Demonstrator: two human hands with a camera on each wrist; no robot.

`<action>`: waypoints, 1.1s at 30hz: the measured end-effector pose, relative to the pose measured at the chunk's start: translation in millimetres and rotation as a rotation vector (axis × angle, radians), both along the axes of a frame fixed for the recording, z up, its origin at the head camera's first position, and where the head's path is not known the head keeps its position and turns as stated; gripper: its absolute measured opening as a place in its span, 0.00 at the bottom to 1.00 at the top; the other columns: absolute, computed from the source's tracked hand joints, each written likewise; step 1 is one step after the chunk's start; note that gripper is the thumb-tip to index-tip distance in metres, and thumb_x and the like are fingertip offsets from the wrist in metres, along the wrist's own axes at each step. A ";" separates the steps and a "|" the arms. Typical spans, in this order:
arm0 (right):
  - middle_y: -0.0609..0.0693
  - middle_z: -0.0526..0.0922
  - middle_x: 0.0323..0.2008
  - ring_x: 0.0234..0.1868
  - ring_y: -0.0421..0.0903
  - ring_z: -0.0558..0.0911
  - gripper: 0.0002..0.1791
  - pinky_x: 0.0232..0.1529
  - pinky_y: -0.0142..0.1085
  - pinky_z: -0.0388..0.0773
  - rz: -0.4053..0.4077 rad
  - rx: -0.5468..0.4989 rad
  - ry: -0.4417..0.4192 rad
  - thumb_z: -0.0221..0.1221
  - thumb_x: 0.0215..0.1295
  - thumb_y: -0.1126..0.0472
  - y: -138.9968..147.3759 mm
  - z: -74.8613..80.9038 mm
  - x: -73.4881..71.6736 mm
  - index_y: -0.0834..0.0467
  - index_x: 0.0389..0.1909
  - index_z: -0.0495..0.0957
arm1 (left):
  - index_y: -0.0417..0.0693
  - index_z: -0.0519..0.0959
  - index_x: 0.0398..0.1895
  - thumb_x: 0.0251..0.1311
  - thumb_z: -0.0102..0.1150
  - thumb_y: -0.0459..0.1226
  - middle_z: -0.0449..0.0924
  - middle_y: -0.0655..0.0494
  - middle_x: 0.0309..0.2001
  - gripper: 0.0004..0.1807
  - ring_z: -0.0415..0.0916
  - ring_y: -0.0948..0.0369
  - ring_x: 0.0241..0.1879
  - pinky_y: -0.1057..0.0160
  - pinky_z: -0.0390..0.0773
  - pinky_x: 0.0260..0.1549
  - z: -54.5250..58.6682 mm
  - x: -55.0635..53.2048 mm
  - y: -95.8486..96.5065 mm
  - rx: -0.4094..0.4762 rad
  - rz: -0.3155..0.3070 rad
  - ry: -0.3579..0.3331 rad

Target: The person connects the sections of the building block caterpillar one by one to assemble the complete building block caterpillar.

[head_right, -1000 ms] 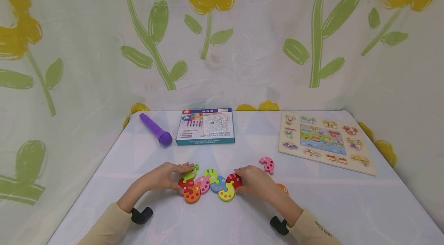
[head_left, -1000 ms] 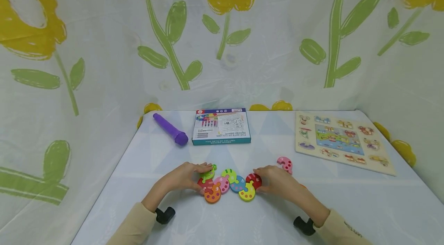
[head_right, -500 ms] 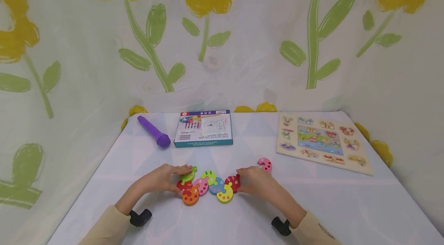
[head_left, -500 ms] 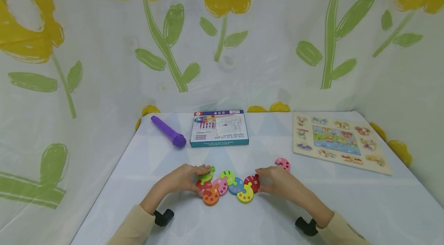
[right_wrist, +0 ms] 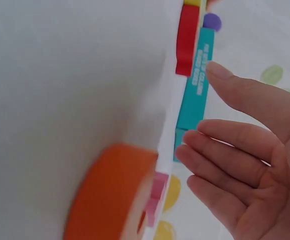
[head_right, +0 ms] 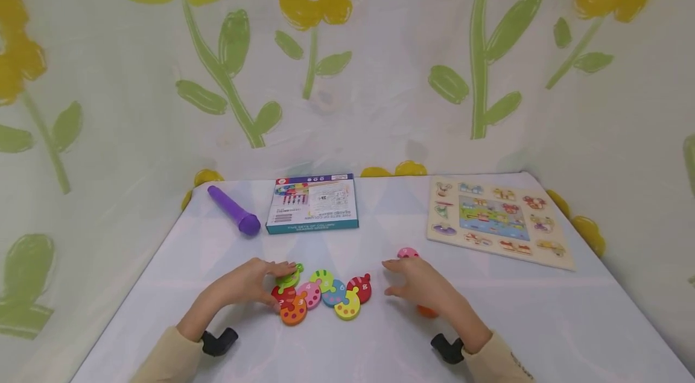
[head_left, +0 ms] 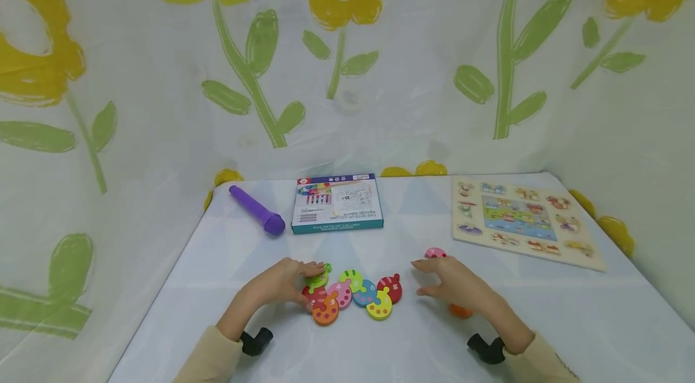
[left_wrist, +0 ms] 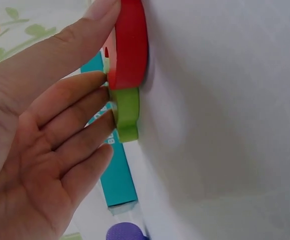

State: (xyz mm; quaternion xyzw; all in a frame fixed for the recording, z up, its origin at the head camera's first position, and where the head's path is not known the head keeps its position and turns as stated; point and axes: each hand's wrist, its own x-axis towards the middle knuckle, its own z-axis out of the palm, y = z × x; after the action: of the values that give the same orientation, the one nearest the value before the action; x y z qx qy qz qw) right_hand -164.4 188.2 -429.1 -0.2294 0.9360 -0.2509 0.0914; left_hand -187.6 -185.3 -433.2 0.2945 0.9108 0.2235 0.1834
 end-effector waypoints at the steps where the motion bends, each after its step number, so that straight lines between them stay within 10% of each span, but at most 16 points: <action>1: 0.54 0.82 0.52 0.55 0.53 0.79 0.28 0.51 0.45 0.79 0.002 -0.008 0.000 0.72 0.52 0.58 2.3 0.2 -0.7 0.62 0.55 0.79 | 0.50 0.74 0.64 0.43 0.77 0.45 0.71 0.57 0.64 0.40 0.66 0.53 0.65 0.50 0.68 0.62 0.5 -0.2 0.5 -0.002 0.001 -0.002; 13: 0.54 0.83 0.43 0.37 0.47 0.77 0.29 0.35 0.33 0.80 -0.056 -0.071 0.010 0.70 0.54 0.61 30.0 5.1 -10.7 0.67 0.57 0.77 | 0.51 0.75 0.63 0.41 0.77 0.44 0.72 0.57 0.63 0.40 0.67 0.52 0.65 0.48 0.69 0.60 4.6 -0.5 3.3 -0.037 0.013 -0.019; 21: 0.60 0.80 0.54 0.56 0.57 0.78 0.30 0.53 0.48 0.78 -0.109 -0.001 0.024 0.70 0.54 0.61 38.1 2.5 -16.9 0.66 0.58 0.76 | 0.51 0.76 0.62 0.42 0.77 0.42 0.73 0.56 0.62 0.38 0.69 0.50 0.63 0.47 0.70 0.60 3.5 -1.3 4.3 -0.017 0.008 -0.004; 29: 0.57 0.82 0.49 0.33 0.44 0.74 0.27 0.30 0.28 0.77 -0.134 0.020 -0.018 0.69 0.56 0.66 35.7 -6.8 -20.0 0.65 0.58 0.76 | 0.52 0.76 0.62 0.42 0.77 0.45 0.74 0.57 0.62 0.39 0.69 0.51 0.63 0.49 0.71 0.59 4.3 -1.4 5.3 -0.044 0.006 -0.012; 33: 0.55 0.83 0.47 0.35 0.43 0.75 0.26 0.37 0.31 0.81 -0.126 0.028 0.035 0.69 0.54 0.67 33.0 -9.4 -20.6 0.65 0.55 0.78 | 0.52 0.76 0.62 0.42 0.78 0.43 0.74 0.56 0.61 0.38 0.69 0.51 0.63 0.48 0.70 0.60 5.0 -0.6 5.0 -0.029 0.012 -0.009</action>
State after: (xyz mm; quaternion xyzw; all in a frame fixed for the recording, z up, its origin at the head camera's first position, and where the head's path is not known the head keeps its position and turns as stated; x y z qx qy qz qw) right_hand -185.0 221.2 -438.5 -0.1733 0.9534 -0.2388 0.0622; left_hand -188.3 -180.4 -428.3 0.2856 0.9148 0.2129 0.1904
